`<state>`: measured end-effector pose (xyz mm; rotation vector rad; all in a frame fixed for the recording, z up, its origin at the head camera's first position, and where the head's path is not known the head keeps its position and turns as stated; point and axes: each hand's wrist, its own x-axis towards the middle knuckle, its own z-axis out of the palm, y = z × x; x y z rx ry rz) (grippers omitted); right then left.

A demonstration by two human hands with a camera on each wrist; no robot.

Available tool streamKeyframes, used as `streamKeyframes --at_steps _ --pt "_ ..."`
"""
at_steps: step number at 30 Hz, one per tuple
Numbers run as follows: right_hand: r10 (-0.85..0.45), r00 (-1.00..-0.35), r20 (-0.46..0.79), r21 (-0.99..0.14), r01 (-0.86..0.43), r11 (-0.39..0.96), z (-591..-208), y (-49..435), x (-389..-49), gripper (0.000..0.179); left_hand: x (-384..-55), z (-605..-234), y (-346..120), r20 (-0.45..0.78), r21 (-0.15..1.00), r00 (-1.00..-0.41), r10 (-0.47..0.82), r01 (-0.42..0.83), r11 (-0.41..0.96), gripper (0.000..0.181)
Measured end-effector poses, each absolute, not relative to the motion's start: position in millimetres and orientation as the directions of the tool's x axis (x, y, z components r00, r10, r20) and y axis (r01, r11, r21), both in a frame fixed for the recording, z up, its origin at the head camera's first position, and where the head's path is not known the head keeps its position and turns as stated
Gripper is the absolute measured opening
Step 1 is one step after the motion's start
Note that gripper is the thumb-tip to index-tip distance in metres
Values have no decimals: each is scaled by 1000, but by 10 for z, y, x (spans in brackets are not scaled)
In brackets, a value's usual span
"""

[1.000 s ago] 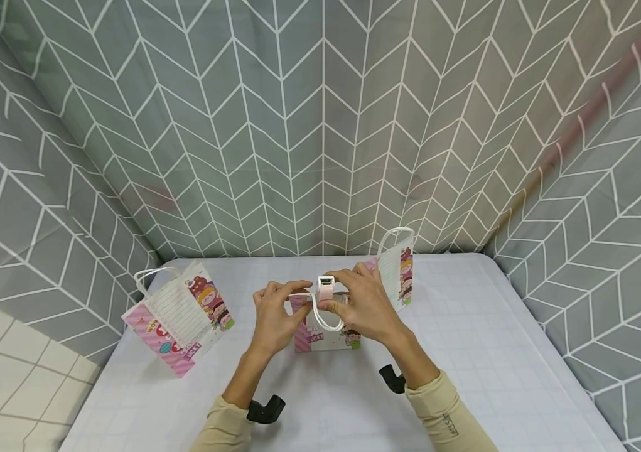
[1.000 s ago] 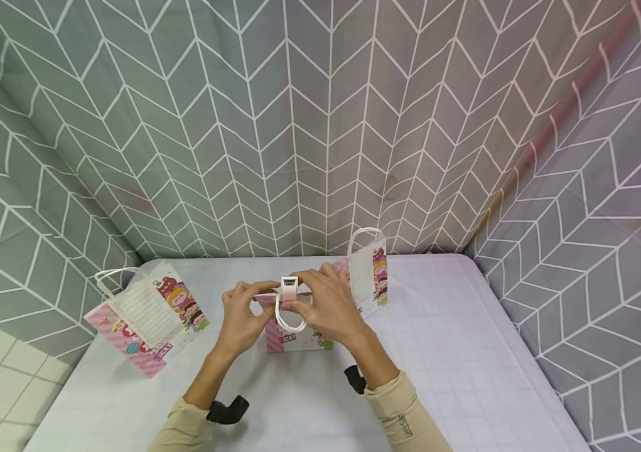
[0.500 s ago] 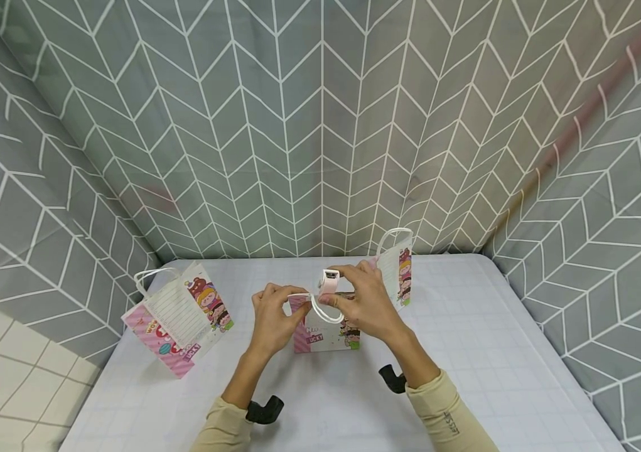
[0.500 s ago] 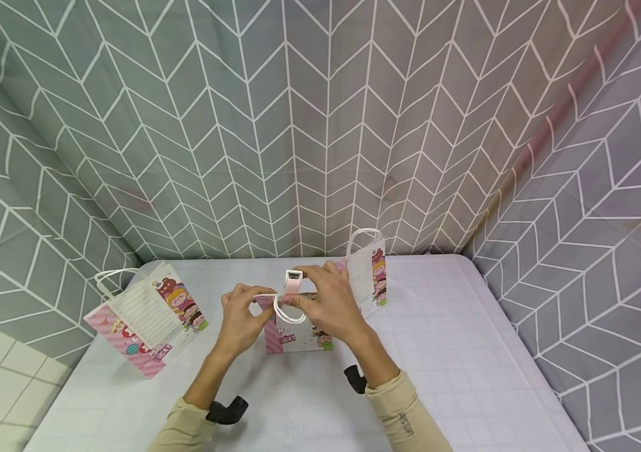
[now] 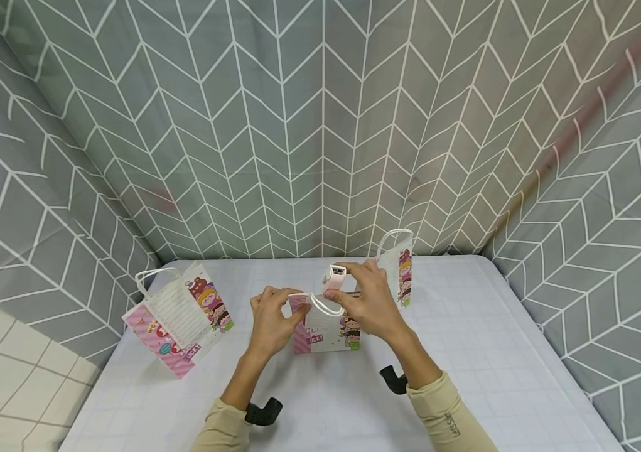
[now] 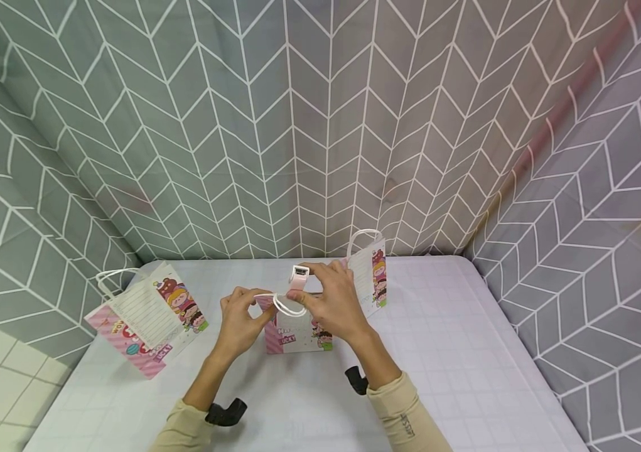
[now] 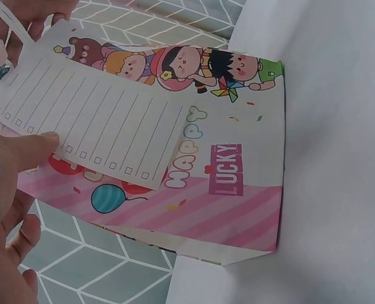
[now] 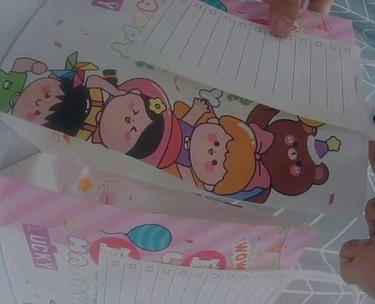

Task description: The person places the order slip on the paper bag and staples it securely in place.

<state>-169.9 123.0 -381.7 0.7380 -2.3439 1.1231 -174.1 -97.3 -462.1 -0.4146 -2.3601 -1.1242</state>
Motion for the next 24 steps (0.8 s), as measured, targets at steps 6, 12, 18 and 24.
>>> streamKeyframes --at_steps 6,12,18,24 --pt "-263 -749 608 -566 -642 518 -3815 1256 -1707 50 -1748 -4653 -985 545 635 -836 55 455 625 25" --pt "-239 -747 621 -571 -640 514 -3803 1279 -1704 49 -1761 -4685 -1003 554 628 -831 47 455 631 24" --pt "-201 -779 593 -620 -602 503 -3788 1316 -1682 49 -1767 -4696 -1017 547 631 -836 37 441 638 19" --pt "-161 -801 577 -645 -568 512 -3795 1385 -1688 52 -1769 -4704 -1036 545 639 -838 26 435 634 17"
